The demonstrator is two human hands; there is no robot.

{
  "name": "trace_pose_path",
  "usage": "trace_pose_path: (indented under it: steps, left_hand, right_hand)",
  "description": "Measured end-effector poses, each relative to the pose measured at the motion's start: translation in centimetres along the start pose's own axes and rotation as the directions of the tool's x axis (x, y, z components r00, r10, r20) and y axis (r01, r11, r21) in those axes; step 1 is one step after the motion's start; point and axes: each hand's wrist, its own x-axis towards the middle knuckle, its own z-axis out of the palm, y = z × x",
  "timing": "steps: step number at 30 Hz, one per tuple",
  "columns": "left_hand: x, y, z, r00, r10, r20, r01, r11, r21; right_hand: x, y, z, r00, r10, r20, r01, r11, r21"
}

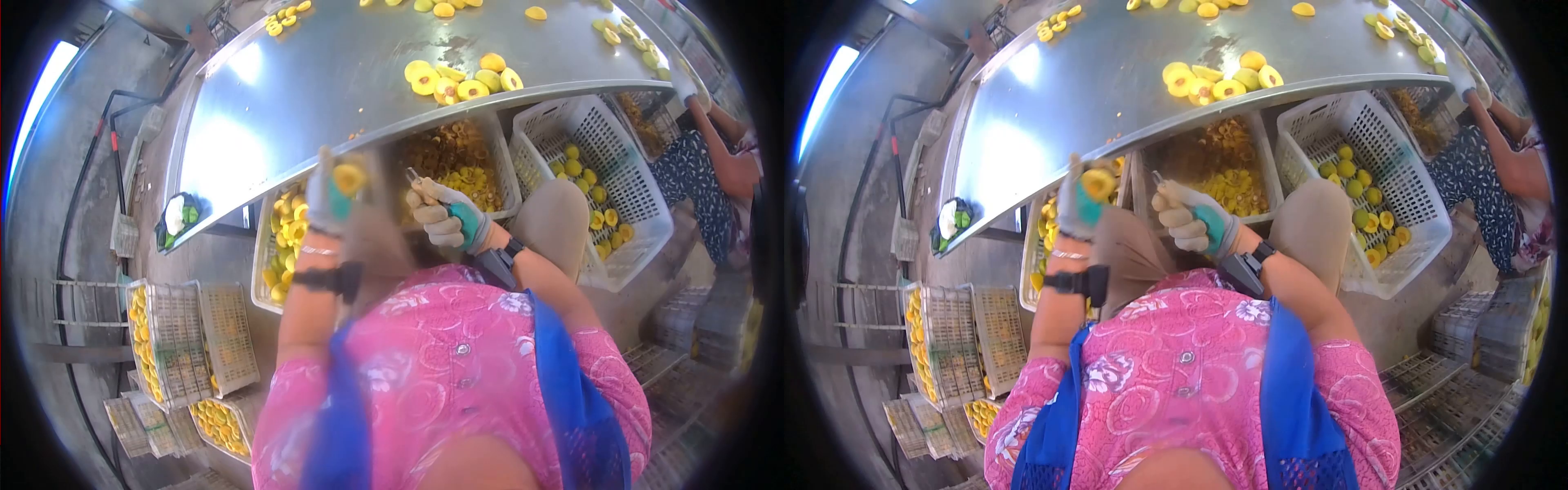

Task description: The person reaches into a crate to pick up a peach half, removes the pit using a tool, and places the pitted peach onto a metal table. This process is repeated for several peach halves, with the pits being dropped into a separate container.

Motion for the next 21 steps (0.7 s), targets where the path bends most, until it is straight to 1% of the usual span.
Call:
trace_pose_path:
  steps: [1, 2, 4, 5, 6, 7, 9, 10, 11, 13, 15, 16, 18, 19, 21]
  left_hand:
    - [-0.5, 1.7, -1.5, 0.992, 0.124, -0.016, -0.115, 0.954, 0.276]
    - [-1.0, 3.1, -2.7, 0.968, 0.249, 0.001, -0.212, 0.822, 0.528]
    - [-0.5, 4.7, -4.6, 0.929, 0.361, -0.081, -0.185, 0.642, 0.744]
    - [0.8, 4.9, -5.7, 0.915, 0.371, -0.158, -0.093, 0.577, 0.812]
    - [1.3, 5.2, -4.7, 0.898, 0.437, -0.059, -0.166, 0.460, 0.872]
    - [1.7, 5.3, -3.3, 0.872, 0.487, 0.044, -0.232, 0.334, 0.914]
    - [4.2, 4.2, 0.4, 0.917, 0.392, 0.080, -0.220, 0.329, 0.918]
    - [5.6, 3.5, 2.6, 0.926, 0.359, 0.118, -0.237, 0.306, 0.922]
    - [7.3, 2.8, 4.8, 0.933, 0.324, 0.158, -0.255, 0.283, 0.925]
    - [12.9, -0.4, 6.6, 0.896, 0.324, 0.305, -0.367, 0.149, 0.918]
    - [14.8, -0.6, 11.7, 0.972, 0.141, 0.191, -0.223, 0.268, 0.937]
    - [16.2, -1.4, 12.8, 0.971, 0.142, 0.191, -0.220, 0.228, 0.948]
    - [18.0, -2.4, 14.5, 0.971, 0.145, 0.190, -0.211, 0.149, 0.966]
    - [18.4, -2.7, 15.1, 0.975, 0.142, 0.171, -0.183, 0.081, 0.980]
    - [18.7, -3.1, 16.1, 0.981, 0.139, 0.132, -0.125, -0.060, 0.990]
  right_hand:
    - [0.0, 0.0, -0.6, 0.995, -0.083, -0.057, 0.082, 0.996, -0.021]
    - [0.0, -0.1, -1.3, 0.980, -0.165, -0.113, 0.160, 0.986, -0.044]
    - [0.5, 0.0, -3.4, 0.970, -0.230, -0.079, 0.232, 0.972, 0.028]
    - [0.8, 0.0, -4.3, 0.963, -0.261, -0.064, 0.265, 0.962, 0.069]
    - [1.0, -0.1, -4.6, 0.964, -0.250, -0.090, 0.256, 0.964, 0.069]
    - [1.1, -0.2, -4.4, 0.964, -0.238, -0.121, 0.246, 0.968, 0.047]
    - [1.5, -0.5, -3.7, 0.959, -0.217, -0.182, 0.220, 0.975, -0.003]
    - [1.6, -0.5, -3.2, 0.932, -0.242, -0.271, 0.233, 0.970, -0.067]
    - [1.5, -0.8, -2.9, 0.929, -0.241, -0.281, 0.232, 0.971, -0.065]
    - [1.3, -1.4, -2.6, 0.923, -0.239, -0.302, 0.232, 0.971, -0.060]
    - [1.2, -1.4, -3.1, 0.925, -0.254, -0.282, 0.259, 0.966, -0.021]
    - [1.1, -1.5, -3.1, 0.926, -0.261, -0.274, 0.271, 0.963, -0.001]
    - [0.8, -1.7, -2.6, 0.906, -0.262, -0.333, 0.263, 0.964, -0.043]
    - [0.7, -1.8, -2.3, 0.895, -0.263, -0.361, 0.258, 0.964, -0.062]
    - [0.5, -1.9, -2.5, 0.905, -0.272, -0.326, 0.246, 0.962, -0.121]
